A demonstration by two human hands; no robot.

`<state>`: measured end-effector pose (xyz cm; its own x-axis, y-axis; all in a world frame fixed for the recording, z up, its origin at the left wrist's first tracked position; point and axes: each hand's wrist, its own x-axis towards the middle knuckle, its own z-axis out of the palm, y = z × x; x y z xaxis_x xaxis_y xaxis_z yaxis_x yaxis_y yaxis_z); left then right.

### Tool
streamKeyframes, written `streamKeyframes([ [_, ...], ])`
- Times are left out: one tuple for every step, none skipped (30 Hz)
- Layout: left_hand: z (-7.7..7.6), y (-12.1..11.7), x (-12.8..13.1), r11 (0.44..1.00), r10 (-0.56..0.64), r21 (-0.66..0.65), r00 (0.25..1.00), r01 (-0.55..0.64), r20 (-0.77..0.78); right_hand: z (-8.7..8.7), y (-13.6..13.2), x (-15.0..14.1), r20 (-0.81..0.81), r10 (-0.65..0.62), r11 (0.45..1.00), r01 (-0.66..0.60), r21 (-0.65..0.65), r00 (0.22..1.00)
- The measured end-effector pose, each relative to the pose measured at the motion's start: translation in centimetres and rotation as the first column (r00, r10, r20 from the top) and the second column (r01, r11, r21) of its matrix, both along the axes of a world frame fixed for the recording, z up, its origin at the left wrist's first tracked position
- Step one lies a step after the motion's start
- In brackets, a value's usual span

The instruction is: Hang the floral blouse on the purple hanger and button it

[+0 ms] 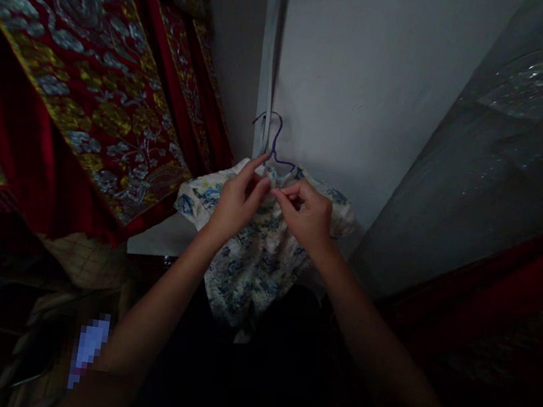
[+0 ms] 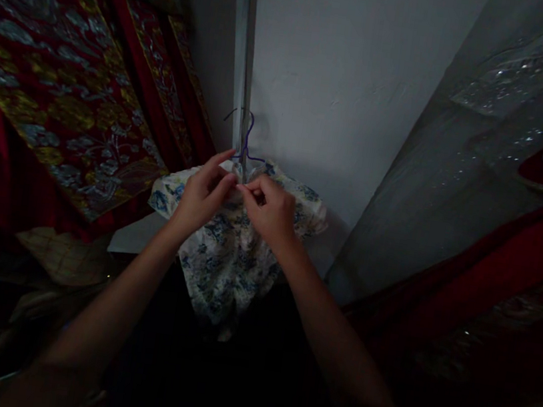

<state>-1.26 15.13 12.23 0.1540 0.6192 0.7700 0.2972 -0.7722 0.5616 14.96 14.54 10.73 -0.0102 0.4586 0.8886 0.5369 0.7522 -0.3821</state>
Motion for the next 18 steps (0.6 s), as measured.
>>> streamKeyframes([
  [0.6,0.9,0.0,1.000,0.019,0.015,0.997,-0.018,-0.070,-0.3,0.2,0.0,0.043,-0.005,1.000,0.005,-0.012,0.999],
  [0.9,1.6,-0.1,0.999,0.044,0.033,0.991,-0.040,-0.123,-0.6,0.5,0.1,0.092,-0.011,1.000,0.013,-0.020,0.996],
  [1.0,2.0,-0.1,0.997,0.069,0.051,0.985,-0.062,-0.155,-1.1,0.9,0.2,0.142,-0.021,0.999,0.024,-0.022,0.990],
  [0.8,2.2,-0.2,0.994,0.093,0.070,0.982,-0.083,-0.164,-1.7,1.3,0.3,0.190,-0.031,0.999,0.035,-0.018,0.981],
  [0.6,2.1,-0.2,0.991,0.117,0.088,0.981,-0.104,-0.154,-2.4,1.8,0.4,0.231,-0.040,0.999,0.044,-0.013,0.972],
  [0.3,1.8,-0.3,0.987,0.138,0.104,0.981,-0.124,-0.135,-3.2,2.2,0.4,0.267,-0.043,0.999,0.048,-0.012,0.963],
  [0.2,1.4,-0.3,0.983,0.156,0.118,0.981,-0.143,-0.112,-4.1,2.6,0.4,0.298,-0.039,0.999,0.047,-0.021,0.954],
  [0.1,0.9,-0.3,0.978,0.173,0.130,0.981,-0.161,-0.083,-5.1,2.8,0.4,0.325,-0.024,0.998,0.039,-0.040,0.946],
  [0.1,0.5,-0.4,0.974,0.187,0.141,0.981,-0.179,-0.049,-6.1,2.9,0.3,0.347,0.002,0.998,0.021,-0.064,0.938],
  [0.3,0.3,-0.5,0.969,0.199,0.150,0.980,-0.195,-0.014,-7.1,2.9,0.2,0.366,0.038,0.996,-0.005,-0.090,0.930],
  [0.5,0.2,-0.8,0.965,0.210,0.158,0.977,-0.211,0.027,-8.0,2.7,0.0,0.380,0.075,0.993,-0.035,-0.111,0.922],
  [0.7,0.2,-1.4,0.959,0.221,0.162,0.972,-0.232,0.083,-8.8,2.5,-0.2,0.388,0.109,0.990,-0.065,-0.126,0.915],
  [0.8,0.5,-2.2,0.954,0.230,0.155,0.959,-0.256,0.164,-9.4,2.2,-0.3,0.389,0.140,0.986,-0.093,-0.137,0.910],
  [0.8,0.9,-3.4,0.954,0.229,0.130,0.935,-0.272,0.271,-9.8,1.8,-0.5,0.380,0.166,0.982,-0.117,-0.149,0.910],
  [0.7,1.5,-4.8,0.962,0.210,0.082,0.894,-0.262,0.397,-10.1,1.3,-0.6,0.362,0.190,0.977,-0.139,-0.163,0.913],
  [0.3,2.1,-6.6,0.974,0.180,0.020,0.832,-0.224,0.525,-10.2,0.9,-0.7,0.337,0.212,0.971,-0.158,-0.180,0.917],
  [-0.3,2.7,-8.5,0.989,0.136,-0.049,0.750,-0.136,0.647,-10.1,0.4,-0.9,0.311,0.235,0.964,-0.179,-0.198,0.921],
  [-1.1,3.2,-10.4,0.993,0.096,-0.119,0.676,-0.012,0.731,-10.0,0.0,-1.0,0.290,0.260,0.955,-0.202,-0.215,0.921],
])
